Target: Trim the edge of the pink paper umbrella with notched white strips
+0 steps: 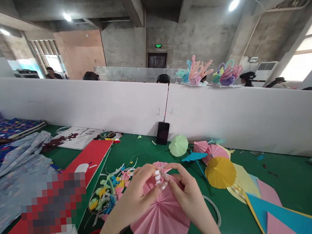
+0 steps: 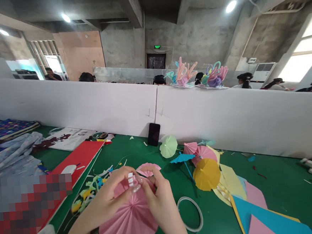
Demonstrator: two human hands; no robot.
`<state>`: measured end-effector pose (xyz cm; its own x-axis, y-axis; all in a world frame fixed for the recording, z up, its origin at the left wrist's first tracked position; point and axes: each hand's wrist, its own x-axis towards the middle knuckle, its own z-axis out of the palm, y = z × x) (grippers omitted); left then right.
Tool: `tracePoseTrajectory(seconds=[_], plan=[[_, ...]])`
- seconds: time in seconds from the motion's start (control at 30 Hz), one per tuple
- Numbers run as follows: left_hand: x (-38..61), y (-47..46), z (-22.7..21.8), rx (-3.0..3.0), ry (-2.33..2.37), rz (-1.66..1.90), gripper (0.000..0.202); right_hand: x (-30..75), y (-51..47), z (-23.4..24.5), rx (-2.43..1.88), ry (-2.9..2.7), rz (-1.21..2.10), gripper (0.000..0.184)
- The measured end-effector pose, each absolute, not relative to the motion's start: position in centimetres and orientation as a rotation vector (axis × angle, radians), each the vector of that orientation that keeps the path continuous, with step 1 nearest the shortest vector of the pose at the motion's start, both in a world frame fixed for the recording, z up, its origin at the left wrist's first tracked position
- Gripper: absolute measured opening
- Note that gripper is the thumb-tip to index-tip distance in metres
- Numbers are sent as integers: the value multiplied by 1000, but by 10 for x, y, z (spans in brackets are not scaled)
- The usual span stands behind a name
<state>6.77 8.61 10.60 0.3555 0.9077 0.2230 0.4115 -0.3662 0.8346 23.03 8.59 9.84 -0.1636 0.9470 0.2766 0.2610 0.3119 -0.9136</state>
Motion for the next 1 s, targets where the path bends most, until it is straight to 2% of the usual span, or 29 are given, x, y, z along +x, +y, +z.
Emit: tracePoseTrajectory(seconds=[0.27,0.57,0.7,1.0], plan=[[59,98,109,1811,1225,1008,24,237,88,101,-1094,-1577,1105,29],[56,82,118,1884,1346,1143,32,238,87,103,-1117,-1698,1130,31],[61,73,122,2021,1369,1042,41,237,83,104,-1110,-1734,1137,30],[60,75,122,2288,1414,880,40,233,79,104,-1075,-1732,1101,30]])
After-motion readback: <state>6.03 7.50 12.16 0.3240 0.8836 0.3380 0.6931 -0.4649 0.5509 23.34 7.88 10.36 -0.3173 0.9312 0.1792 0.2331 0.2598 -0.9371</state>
